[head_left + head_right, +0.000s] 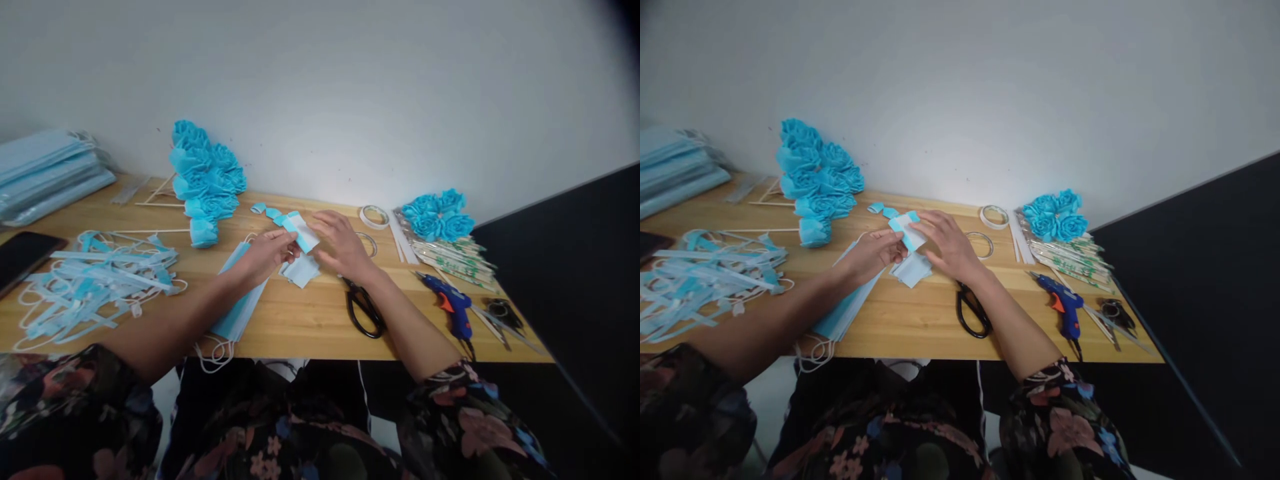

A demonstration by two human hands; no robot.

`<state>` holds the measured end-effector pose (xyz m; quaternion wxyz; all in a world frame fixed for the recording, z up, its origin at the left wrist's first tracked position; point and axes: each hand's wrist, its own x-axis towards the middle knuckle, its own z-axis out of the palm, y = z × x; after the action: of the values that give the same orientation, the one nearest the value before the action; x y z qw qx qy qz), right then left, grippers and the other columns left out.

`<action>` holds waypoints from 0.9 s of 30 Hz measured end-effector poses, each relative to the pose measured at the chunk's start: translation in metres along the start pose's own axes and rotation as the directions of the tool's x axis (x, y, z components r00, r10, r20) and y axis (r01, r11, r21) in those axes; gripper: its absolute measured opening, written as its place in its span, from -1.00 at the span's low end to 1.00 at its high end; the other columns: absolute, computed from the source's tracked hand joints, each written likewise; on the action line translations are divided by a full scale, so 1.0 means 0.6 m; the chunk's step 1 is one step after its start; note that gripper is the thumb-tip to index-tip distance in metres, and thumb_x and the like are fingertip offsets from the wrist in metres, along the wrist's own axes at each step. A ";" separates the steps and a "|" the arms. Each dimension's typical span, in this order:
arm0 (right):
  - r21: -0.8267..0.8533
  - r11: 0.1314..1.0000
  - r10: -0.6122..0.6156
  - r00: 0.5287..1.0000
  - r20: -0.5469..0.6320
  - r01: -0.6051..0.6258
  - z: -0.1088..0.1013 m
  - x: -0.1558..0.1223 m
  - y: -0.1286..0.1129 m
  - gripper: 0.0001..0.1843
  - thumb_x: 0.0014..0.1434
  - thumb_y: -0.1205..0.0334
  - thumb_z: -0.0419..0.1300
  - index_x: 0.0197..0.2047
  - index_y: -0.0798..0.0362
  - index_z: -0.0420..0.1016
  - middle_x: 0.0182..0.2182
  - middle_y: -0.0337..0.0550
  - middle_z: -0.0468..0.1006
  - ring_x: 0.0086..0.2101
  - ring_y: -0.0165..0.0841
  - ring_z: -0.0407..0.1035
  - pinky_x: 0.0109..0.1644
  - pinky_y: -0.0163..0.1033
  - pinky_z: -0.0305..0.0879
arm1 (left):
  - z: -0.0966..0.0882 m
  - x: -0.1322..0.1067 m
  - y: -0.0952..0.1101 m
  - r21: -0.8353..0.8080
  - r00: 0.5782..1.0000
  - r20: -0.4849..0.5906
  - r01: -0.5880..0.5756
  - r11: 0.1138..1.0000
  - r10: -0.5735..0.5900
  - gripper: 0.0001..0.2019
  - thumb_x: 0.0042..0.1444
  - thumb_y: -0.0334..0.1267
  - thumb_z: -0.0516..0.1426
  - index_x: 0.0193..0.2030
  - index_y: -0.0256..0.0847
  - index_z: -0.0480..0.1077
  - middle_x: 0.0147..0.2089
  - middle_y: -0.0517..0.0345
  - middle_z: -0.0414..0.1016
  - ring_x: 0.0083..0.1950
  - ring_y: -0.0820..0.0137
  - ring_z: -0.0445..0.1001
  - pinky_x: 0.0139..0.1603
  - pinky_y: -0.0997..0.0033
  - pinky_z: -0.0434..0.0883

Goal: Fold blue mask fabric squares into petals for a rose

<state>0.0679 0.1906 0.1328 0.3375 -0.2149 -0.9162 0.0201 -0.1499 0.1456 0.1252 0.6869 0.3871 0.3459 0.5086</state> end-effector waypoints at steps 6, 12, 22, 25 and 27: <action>-0.043 0.993 -0.109 0.993 -0.044 0.107 0.005 -0.002 -0.006 -0.65 0.31 0.36 0.18 0.08 -0.19 0.54 0.26 -0.16 0.48 0.31 -0.12 0.26 0.30 0.19 0.36 | 0.002 -0.001 -0.013 0.039 0.999 -0.024 0.031 0.999 -0.030 -0.79 0.11 -0.21 0.33 -0.43 -0.30 0.49 -0.49 0.11 0.50 -0.48 0.47 0.40 -0.44 0.44 0.28; -0.076 0.994 -0.079 0.994 -0.071 0.074 0.010 -0.003 -0.008 -0.85 0.33 0.26 0.25 -0.20 -0.15 0.68 0.11 -0.17 0.62 0.20 -0.13 0.37 0.16 0.15 0.47 | 0.006 0.001 -0.019 0.033 0.998 -0.063 0.013 0.999 -0.011 -0.85 0.08 -0.26 0.35 -0.36 -0.32 0.55 -0.40 0.12 0.57 -0.38 0.48 0.47 -0.27 0.41 0.41; 0.020 0.999 -0.042 0.996 -0.077 0.044 0.017 -0.003 -0.010 -0.84 0.31 0.26 0.28 -0.18 -0.21 0.69 0.15 -0.22 0.59 0.20 -0.14 0.36 0.23 0.18 0.41 | 0.000 0.006 -0.027 -0.146 1.000 0.022 0.021 0.989 -0.018 -0.84 0.11 -0.28 0.35 -0.19 -0.29 0.59 -0.21 0.02 0.67 -0.18 0.33 0.60 -0.04 0.27 0.50; 0.069 0.998 0.019 0.997 -0.079 -0.014 0.018 -0.005 -0.010 -0.88 0.29 0.22 0.31 -0.19 -0.20 0.69 0.14 -0.21 0.59 0.19 -0.11 0.35 0.25 0.20 0.37 | -0.002 0.008 -0.029 -0.165 1.000 0.021 -0.006 0.986 0.009 -0.81 0.11 -0.28 0.35 -0.14 -0.28 0.59 -0.18 0.02 0.68 -0.13 0.28 0.62 0.03 0.20 0.52; 0.120 0.988 0.103 0.992 -0.065 -0.095 0.018 -0.006 -0.011 -0.89 0.28 0.19 0.31 -0.20 -0.19 0.69 0.14 -0.19 0.59 0.19 -0.11 0.35 0.22 0.17 0.40 | -0.002 0.007 -0.030 -0.177 0.999 0.023 -0.030 0.984 0.035 -0.78 0.09 -0.26 0.37 -0.12 -0.27 0.59 -0.16 0.03 0.68 -0.12 0.27 0.63 0.06 0.16 0.52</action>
<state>0.0609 0.1846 0.1234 0.3805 -0.2408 -0.8890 0.0829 -0.1422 0.1466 0.1082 0.7146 0.3370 0.2842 0.5431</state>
